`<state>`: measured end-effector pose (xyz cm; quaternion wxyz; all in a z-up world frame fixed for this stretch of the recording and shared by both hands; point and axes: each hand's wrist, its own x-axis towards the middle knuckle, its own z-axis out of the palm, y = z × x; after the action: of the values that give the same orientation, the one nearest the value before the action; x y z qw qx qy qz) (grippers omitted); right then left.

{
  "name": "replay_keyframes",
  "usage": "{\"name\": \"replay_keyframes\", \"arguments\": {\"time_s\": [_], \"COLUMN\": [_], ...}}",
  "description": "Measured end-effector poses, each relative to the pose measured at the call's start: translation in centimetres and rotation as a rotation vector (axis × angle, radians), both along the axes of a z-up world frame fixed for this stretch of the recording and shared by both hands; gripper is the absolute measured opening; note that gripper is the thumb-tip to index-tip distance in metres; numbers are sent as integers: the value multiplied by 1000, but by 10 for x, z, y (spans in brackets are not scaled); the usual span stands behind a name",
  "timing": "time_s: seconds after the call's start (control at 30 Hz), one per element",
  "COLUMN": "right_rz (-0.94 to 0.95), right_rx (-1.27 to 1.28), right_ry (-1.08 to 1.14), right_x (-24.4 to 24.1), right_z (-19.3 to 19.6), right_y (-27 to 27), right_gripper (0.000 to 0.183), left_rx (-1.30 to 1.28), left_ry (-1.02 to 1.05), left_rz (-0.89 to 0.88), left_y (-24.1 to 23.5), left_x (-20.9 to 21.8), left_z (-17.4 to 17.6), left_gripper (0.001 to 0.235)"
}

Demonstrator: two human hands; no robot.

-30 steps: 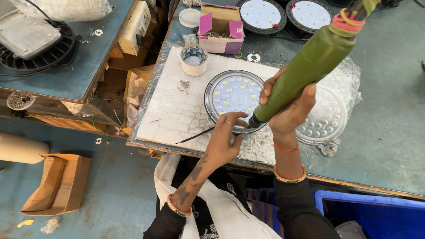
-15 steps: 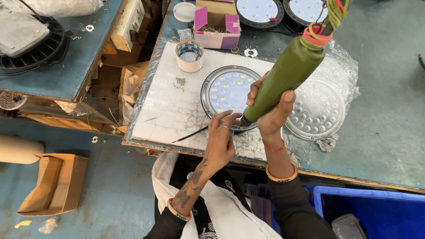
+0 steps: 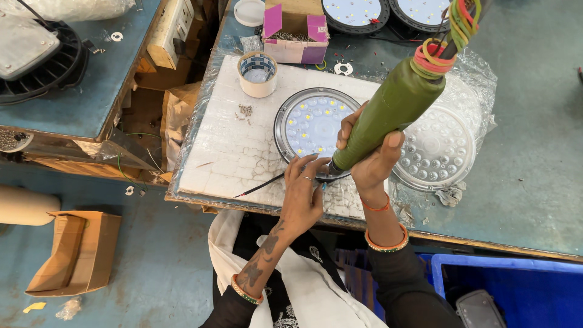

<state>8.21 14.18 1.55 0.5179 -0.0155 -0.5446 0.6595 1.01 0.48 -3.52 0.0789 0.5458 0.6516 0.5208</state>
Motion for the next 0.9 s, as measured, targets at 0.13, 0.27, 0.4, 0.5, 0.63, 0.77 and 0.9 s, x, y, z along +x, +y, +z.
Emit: {"name": "replay_keyframes", "arguments": {"time_s": [0.13,0.27,0.4,0.5,0.63,0.77,0.9], "right_rz": [9,8,-19,-12,-38,39,52], "right_rx": [-16,-19,-17,-17,-8,-37,-37], "right_ry": [-9,-19,-6,-4,10,6,-17], "right_x": [-1,-1,1,0,-3,0,3], "right_z": [-3,-4,-8,-10,-13,-14,-14], "right_y": [1,1,0,0,1,5,5], "right_gripper": [79,80,80,79,80,82,83], "left_rx": [-5,-28,14,6,21,83,82], "left_ry": [-14,26,262,570,735,771,811], "left_rz": [-4,-5,-9,2,-118,-98,-90], "left_y": [1,3,14,28,36,37,39], "left_x": [0,-3,-15,-33,-52,-55,-56], "left_z": [-2,-9,-22,-30,-39,-44,-45], "left_gripper": [65,67,75,69,58,54,53]}}
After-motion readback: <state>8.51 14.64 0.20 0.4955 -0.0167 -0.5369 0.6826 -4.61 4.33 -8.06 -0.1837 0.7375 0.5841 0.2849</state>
